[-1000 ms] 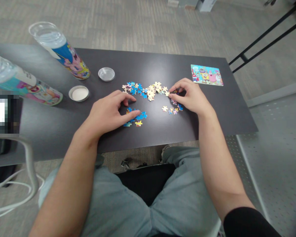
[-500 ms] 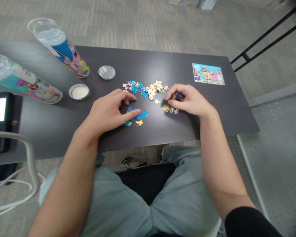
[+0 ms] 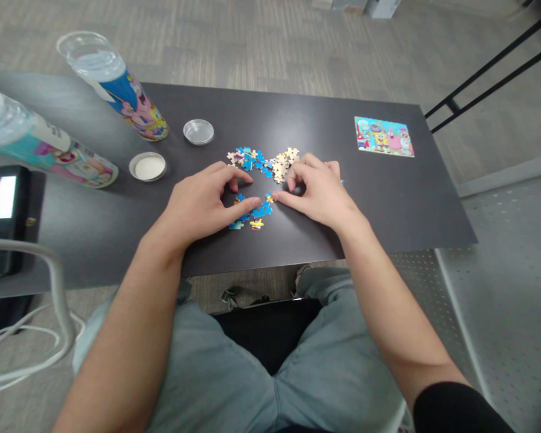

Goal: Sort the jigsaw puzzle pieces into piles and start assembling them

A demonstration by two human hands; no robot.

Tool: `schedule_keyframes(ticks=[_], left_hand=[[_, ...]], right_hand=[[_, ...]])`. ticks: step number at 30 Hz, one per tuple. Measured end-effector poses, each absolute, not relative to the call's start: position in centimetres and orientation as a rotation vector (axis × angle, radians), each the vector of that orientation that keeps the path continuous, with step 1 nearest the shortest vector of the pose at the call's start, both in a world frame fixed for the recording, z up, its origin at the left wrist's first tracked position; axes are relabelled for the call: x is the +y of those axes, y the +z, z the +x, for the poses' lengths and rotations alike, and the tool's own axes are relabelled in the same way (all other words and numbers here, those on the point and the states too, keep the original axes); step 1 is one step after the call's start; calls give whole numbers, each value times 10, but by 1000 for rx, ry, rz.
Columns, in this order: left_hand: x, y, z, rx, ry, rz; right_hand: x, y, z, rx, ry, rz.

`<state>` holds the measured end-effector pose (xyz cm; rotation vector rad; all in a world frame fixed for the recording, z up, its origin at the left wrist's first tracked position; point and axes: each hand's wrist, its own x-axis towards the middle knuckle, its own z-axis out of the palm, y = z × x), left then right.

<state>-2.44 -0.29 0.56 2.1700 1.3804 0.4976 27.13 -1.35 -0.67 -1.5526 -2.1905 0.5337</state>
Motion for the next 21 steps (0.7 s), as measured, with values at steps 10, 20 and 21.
schedule_keyframes(ticks=[10, 20, 21], left_hand=[[-9, -2, -15, 1410, 596, 2198], [0, -1, -24, 1292, 580, 2119], [0, 0, -25, 1280, 573, 2113]], right_hand=[[23, -14, 352, -1755, 600, -1538], [29, -35, 337, -2009, 327, -1614], [30, -35, 339, -2032, 341, -1603]])
